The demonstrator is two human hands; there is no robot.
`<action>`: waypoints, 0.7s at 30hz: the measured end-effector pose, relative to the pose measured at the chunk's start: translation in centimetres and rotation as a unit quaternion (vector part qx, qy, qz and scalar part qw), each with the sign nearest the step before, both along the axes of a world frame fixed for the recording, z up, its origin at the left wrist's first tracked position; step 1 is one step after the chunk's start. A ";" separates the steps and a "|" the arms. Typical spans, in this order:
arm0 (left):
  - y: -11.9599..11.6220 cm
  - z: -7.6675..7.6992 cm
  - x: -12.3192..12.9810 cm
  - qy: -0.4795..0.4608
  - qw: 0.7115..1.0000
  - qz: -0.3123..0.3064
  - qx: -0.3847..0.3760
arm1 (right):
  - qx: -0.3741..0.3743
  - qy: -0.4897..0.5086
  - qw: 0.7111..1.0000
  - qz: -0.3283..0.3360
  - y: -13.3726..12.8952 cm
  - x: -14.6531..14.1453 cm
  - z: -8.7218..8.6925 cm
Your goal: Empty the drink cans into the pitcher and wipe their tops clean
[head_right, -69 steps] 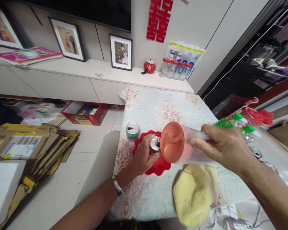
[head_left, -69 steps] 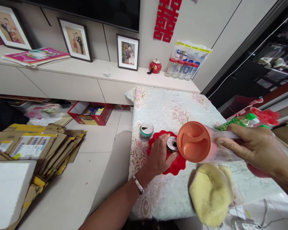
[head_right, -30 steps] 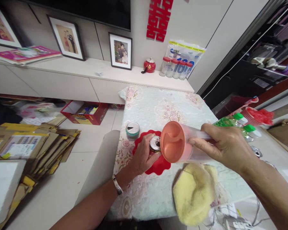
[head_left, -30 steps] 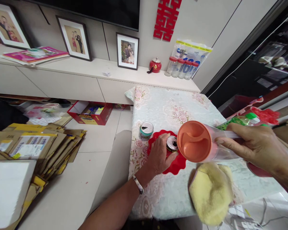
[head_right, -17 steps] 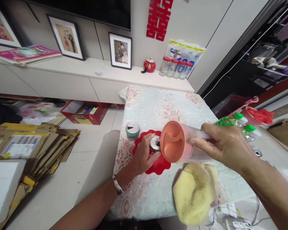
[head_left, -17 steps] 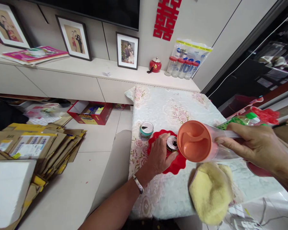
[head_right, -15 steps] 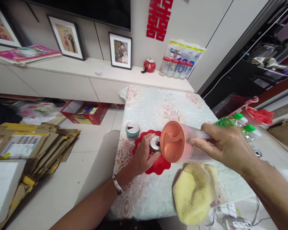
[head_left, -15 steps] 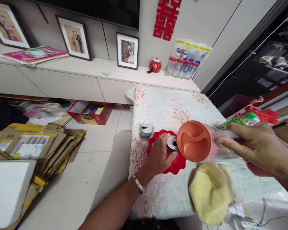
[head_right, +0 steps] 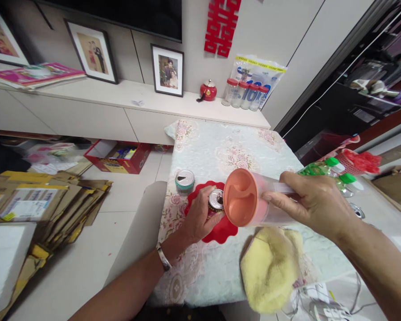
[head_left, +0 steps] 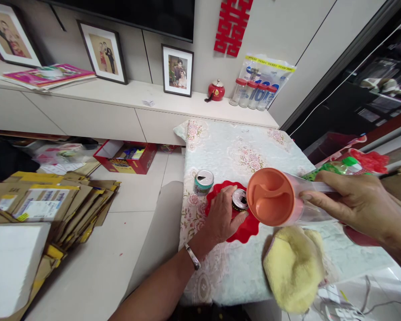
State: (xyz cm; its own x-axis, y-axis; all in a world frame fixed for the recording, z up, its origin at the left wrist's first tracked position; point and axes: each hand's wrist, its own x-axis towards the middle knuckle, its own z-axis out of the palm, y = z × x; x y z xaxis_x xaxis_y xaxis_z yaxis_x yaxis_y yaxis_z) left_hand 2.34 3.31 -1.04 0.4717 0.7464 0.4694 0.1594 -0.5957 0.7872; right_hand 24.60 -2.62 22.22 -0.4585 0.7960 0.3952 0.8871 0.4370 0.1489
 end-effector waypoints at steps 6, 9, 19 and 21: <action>0.0 0.1 0.0 0.003 1.000 0.001 -0.005 | -0.008 0.001 1.000 -0.002 0.0 -0.1 0.2; 0.0 0.0 0.0 0.002 1.000 0.000 -0.006 | -0.005 0.007 1.000 0.001 0.1 -0.2 0.2; 0.0 -0.2 0.1 -0.011 1.000 -0.001 0.001 | -0.006 0.011 1.000 -0.001 0.1 -0.2 0.2; 0.0 -0.2 0.1 -0.011 1.000 -0.001 0.001 | -0.004 0.009 1.000 0.000 0.1 -0.1 0.1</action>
State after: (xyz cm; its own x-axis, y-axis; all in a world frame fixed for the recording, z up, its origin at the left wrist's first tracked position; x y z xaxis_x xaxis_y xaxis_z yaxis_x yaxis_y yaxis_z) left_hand 2.44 3.33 -1.28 0.4623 0.7449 0.4811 0.1406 -0.5973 0.7896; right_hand 24.46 -2.53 22.34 -0.4513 0.7991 0.3973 0.8895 0.4382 0.1292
